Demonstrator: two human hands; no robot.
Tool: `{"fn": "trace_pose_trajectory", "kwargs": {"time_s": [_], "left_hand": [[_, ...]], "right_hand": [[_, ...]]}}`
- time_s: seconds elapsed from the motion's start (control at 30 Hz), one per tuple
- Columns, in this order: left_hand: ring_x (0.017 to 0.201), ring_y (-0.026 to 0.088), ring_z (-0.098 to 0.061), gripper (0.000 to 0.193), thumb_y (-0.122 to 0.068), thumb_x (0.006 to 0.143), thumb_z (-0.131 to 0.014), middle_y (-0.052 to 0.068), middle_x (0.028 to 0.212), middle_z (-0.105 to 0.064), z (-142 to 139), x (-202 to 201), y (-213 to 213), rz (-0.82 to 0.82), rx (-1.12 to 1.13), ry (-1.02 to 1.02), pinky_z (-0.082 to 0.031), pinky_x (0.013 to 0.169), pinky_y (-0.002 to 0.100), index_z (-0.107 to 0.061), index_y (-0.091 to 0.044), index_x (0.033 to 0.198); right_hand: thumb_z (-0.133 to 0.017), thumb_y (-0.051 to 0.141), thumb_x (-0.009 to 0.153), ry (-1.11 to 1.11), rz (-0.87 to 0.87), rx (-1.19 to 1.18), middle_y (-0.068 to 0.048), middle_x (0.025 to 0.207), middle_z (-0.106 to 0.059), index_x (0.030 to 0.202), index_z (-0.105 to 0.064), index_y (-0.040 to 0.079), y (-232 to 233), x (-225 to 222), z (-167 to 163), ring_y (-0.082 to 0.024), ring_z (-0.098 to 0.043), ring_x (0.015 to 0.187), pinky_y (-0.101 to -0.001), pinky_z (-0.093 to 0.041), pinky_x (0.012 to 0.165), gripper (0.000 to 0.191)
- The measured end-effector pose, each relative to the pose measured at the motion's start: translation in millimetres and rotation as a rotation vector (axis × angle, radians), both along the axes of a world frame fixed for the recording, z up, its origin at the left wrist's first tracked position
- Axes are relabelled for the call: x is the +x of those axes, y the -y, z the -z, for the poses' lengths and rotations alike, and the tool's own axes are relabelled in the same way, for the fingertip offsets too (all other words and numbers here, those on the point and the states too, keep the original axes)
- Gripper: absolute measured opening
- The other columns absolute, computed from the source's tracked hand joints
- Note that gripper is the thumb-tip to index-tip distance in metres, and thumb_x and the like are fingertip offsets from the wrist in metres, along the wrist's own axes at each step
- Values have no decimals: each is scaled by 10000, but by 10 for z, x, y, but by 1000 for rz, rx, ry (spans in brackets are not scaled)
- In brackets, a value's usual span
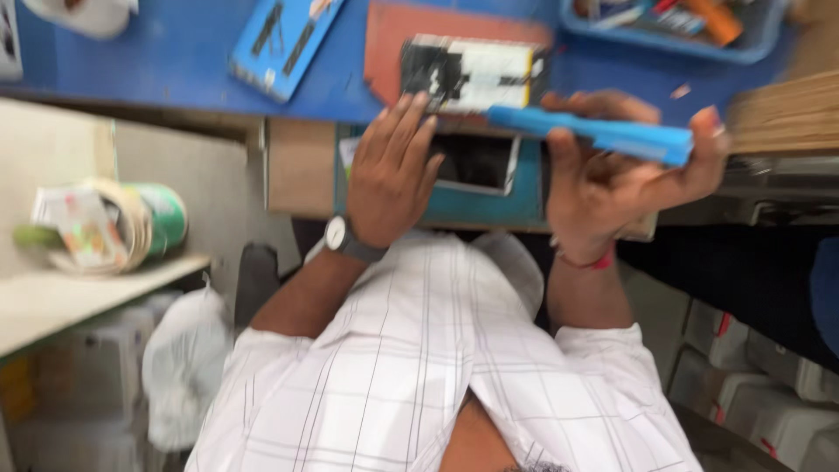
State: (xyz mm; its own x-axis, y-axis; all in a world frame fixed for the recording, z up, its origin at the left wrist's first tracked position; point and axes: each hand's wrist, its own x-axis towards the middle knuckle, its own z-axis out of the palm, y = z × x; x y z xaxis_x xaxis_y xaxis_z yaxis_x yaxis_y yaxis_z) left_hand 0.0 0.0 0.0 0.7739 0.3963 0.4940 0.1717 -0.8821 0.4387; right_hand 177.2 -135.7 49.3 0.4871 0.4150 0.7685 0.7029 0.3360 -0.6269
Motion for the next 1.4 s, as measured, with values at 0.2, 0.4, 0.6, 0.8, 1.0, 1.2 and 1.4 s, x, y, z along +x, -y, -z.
{"fn": "trace_pose_trajectory", "kwargs": {"time_s": [0.2, 0.4, 0.6, 0.8, 1.0, 1.2, 1.4], "left_hand": [[1487, 331, -457, 369, -131, 1039, -730, 191, 1563, -503, 132, -7, -62, -7, 59, -10, -385, 1253, 505, -614, 17, 1357], [1433, 350, -491, 350, -144, 1015, -753, 181, 1527, -529, 73, -11, 61, -21, 28, 9, -400, 1216, 521, -651, 20, 1306], [1411, 333, -512, 338, -135, 1015, -753, 184, 1508, -558, 8, -120, 59, -19, 24, 1, -418, 1198, 515, -655, 23, 1297], [1396, 332, -522, 336, -136, 1022, -751, 184, 1507, -556, -52, -199, 37, -12, 26, -8, -425, 1200, 511, -651, 25, 1299], [1387, 351, -527, 353, -139, 1007, -758, 206, 1494, -555, -126, -301, 51, 5, 9, 7, -429, 1191, 519, -644, 37, 1290], [1327, 350, -587, 305, -51, 1007, -734, 197, 1398, -607, -189, -476, -9, -26, -86, 145, -451, 1171, 504, -625, 10, 1286], [1065, 319, -628, 270, 24, 1045, -693, 125, 1107, -672, -310, -674, -395, -222, -73, 202, -493, 990, 454, -621, -24, 1301]], "right_hand": [[-735, 35, 1005, 184, 9, -111, -229, 1103, -709, 1517, -90, 257, -174, 49, -50, -304, -802, 889, -299, -627, 772, 854], [-731, 9, 988, 231, -90, -103, -225, 1077, -714, 1485, -127, 203, -262, 53, -130, -325, -802, 951, -297, -603, 789, 806], [-714, -68, 1009, 206, -170, -124, -247, 1155, -653, 1473, -140, 185, -323, -22, -182, -330, -783, 976, -335, -705, 833, 780], [-706, -116, 1036, 175, -213, -188, -248, 1239, -618, 1488, -127, 184, -326, -134, -222, -327, -766, 1047, -354, -716, 883, 794], [-669, -162, 1027, 237, -274, -247, -242, 1213, -606, 1477, -130, 163, -388, -253, -394, -330, -747, 1103, -319, -709, 830, 773], [-670, -174, 1095, 258, -379, -347, -233, 1190, -600, 1493, -198, 91, -437, -329, -591, -285, -735, 1057, -295, -700, 847, 672], [-668, -159, 1173, 298, -376, -382, -192, 1162, -652, 1498, -182, 96, -440, -479, -772, -249, -760, 1103, -281, -711, 893, 638]]}}
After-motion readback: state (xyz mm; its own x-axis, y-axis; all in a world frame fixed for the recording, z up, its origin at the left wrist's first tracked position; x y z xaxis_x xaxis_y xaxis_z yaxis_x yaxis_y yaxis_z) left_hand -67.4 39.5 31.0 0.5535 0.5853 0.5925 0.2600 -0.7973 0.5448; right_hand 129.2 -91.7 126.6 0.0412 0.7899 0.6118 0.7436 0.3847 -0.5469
